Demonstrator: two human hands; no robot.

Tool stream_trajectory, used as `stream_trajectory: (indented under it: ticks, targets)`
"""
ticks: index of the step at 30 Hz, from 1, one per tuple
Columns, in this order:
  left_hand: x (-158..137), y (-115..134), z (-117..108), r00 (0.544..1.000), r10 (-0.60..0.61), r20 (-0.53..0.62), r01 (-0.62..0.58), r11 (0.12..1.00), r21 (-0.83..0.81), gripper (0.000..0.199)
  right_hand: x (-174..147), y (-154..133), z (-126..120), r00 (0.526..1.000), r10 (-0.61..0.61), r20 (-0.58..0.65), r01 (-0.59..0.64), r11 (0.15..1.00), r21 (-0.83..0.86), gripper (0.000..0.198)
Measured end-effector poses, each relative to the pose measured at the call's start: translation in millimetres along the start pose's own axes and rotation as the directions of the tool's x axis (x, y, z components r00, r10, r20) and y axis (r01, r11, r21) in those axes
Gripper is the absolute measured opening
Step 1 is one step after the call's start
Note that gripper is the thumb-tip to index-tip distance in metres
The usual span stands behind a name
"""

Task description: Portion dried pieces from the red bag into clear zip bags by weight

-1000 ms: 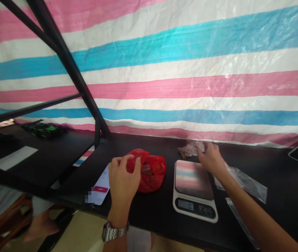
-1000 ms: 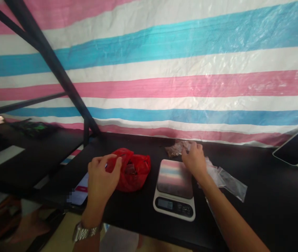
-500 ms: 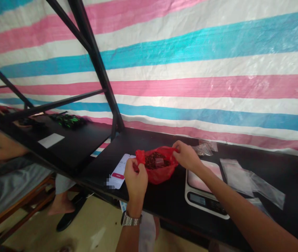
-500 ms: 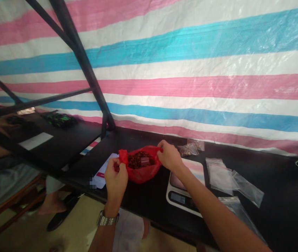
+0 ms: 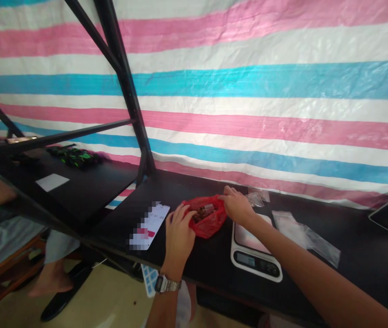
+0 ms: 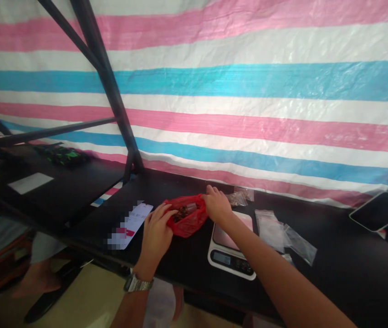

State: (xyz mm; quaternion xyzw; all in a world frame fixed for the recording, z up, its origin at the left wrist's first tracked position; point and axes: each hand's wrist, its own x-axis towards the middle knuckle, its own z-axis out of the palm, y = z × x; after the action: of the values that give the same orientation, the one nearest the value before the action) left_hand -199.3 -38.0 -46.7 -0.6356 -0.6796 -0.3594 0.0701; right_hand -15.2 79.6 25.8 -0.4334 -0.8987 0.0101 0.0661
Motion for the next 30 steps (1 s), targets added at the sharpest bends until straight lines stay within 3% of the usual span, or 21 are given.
stream_trajectory:
  ticks: [3, 5, 8, 10, 12, 16, 21, 25, 27, 30]
  targets:
    - [-0.3, -7.9, 5.9, 1.0, -0.02, -0.004, 0.02, 1.0, -0.001, 0.07, -9.4, 7.4, -3.5, 1.0, -0.016, -0.001, 0.016, 0.999, 0.032, 0.039]
    - [1.5, -8.4, 6.0, 1.0, 0.0, -0.031, -0.001, 0.999, -0.034, 0.073, -25.3, 23.0, -7.6, 0.996, -0.011, -0.083, 0.024, 0.988, 0.151, 0.039]
    - [3.8, 3.6, 0.6, 0.986, 0.017, -0.165, -0.023, 0.999, -0.036, 0.063, -66.9, 66.9, -11.7, 0.963, 0.138, -0.232, -0.071, 0.959, 0.274, 0.036]
    - [4.0, 18.4, -3.4, 0.955, 0.044, -0.293, -0.052, 0.998, -0.02, 0.054, -100.6, 103.6, -10.9, 0.929, 0.314, -0.197, -0.279, 0.942, 0.187, 0.034]
    - [3.8, 34.6, -4.6, 0.899, 0.08, -0.431, -0.098, 0.995, -0.02, 0.044, -130.3, 136.7, -7.1, 0.892, 0.447, -0.065, -0.436, 0.89, 0.135, 0.037]
    - [3.7, 62.2, 4.1, 0.796, 0.155, -0.585, -0.204, 0.979, -0.019, 0.031, -159.9, 171.2, 1.4, 0.856, 0.516, -0.032, -0.506, 0.848, 0.157, 0.023]
    - [-1.6, 96.6, 18.2, 0.792, 0.235, -0.563, -0.361, 0.925, -0.122, 0.031, -169.7, 169.7, -7.5, 0.822, 0.557, -0.12, -0.515, 0.816, 0.262, 0.025]
    - [-17.7, 138.0, 25.5, 0.825, 0.339, -0.453, -0.508, 0.796, -0.329, 0.028, -182.1, 163.1, -20.1, 0.792, 0.587, -0.167, -0.467, 0.759, 0.453, 0.037]
    - [-28.0, 159.5, 30.4, 0.817, 0.411, -0.404, -0.563, 0.721, -0.405, 0.026, -185.1, 163.9, -21.5, 0.795, 0.592, -0.13, -0.475, 0.742, 0.473, 0.036]
    - [-40.3, 182.9, 38.9, 0.765, 0.522, -0.378, -0.644, 0.624, -0.441, 0.025, -184.7, 172.8, -18.4, 0.804, 0.593, -0.036, -0.526, 0.739, 0.421, 0.025]
